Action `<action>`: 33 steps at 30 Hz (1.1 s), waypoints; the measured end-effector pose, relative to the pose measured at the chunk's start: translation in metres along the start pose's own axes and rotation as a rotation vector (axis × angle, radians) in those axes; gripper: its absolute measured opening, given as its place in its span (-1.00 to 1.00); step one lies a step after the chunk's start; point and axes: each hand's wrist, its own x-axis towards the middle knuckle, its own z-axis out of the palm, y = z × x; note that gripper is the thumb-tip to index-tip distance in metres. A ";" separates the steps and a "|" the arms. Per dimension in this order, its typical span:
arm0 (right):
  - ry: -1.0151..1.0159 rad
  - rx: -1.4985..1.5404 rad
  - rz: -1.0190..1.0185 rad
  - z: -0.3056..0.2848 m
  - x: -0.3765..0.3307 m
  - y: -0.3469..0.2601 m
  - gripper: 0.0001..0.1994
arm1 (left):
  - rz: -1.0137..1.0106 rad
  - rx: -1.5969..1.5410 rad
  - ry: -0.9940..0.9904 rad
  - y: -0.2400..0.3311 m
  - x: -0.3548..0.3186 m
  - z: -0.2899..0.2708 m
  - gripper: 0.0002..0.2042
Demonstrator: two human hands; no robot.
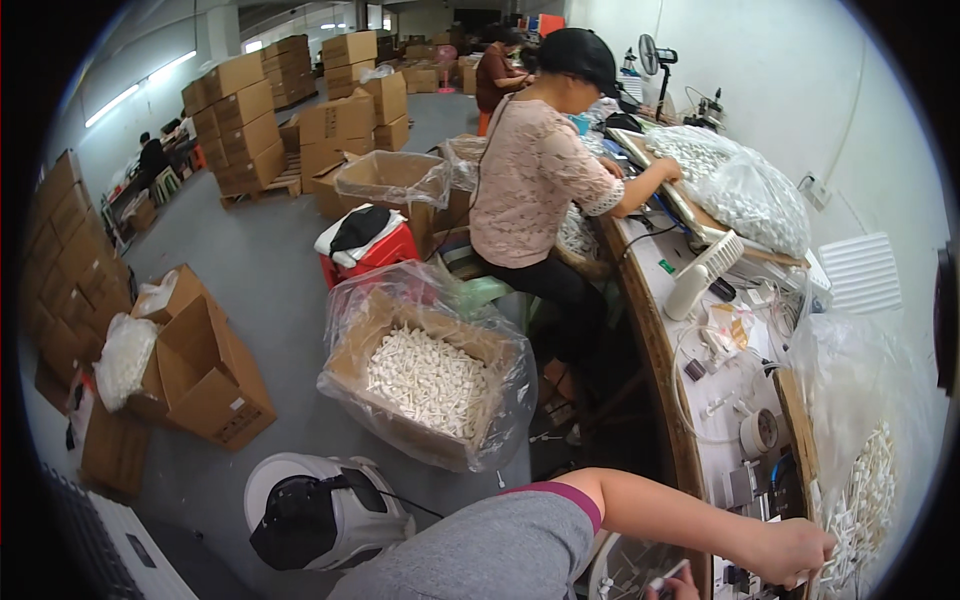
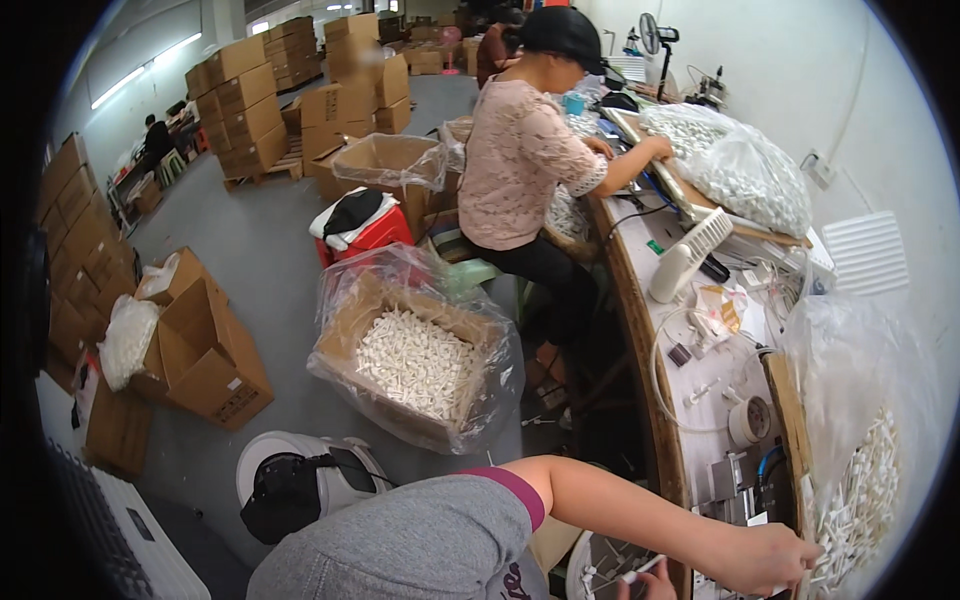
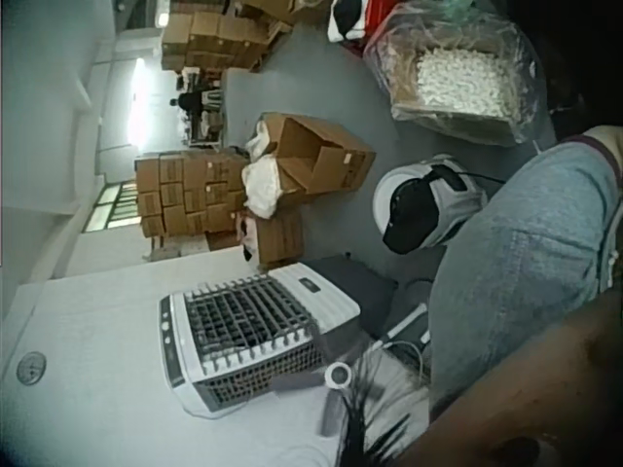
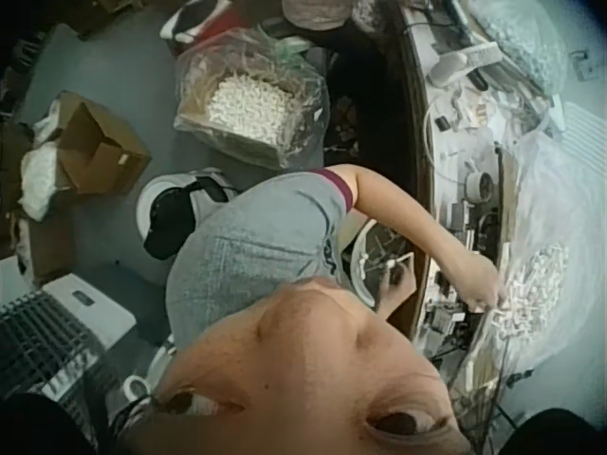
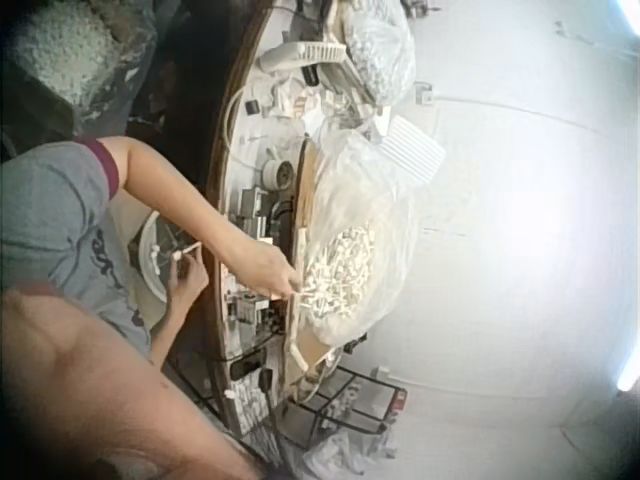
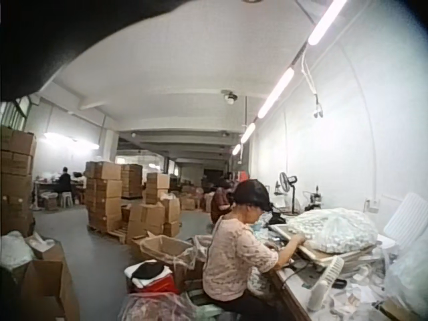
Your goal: The person is assembling white plastic pump sprayer components using a small pneumatic assembly jig at a workshop bench.
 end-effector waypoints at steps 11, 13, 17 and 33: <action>-0.071 0.144 0.471 0.111 -0.054 0.073 -0.65 | -0.126 0.111 -0.253 0.083 -0.064 -0.051 -0.74; -0.061 0.170 0.541 0.122 -0.055 0.084 -0.70 | -0.150 0.117 -0.245 0.083 -0.074 -0.051 -0.74; -0.037 0.169 0.607 0.139 -0.060 0.094 -0.73 | -0.143 0.099 -0.244 0.076 -0.088 -0.044 -0.74; -0.452 0.336 0.793 0.175 -0.080 0.059 -0.49 | -0.181 -0.093 -0.209 0.039 -0.127 -0.003 -0.76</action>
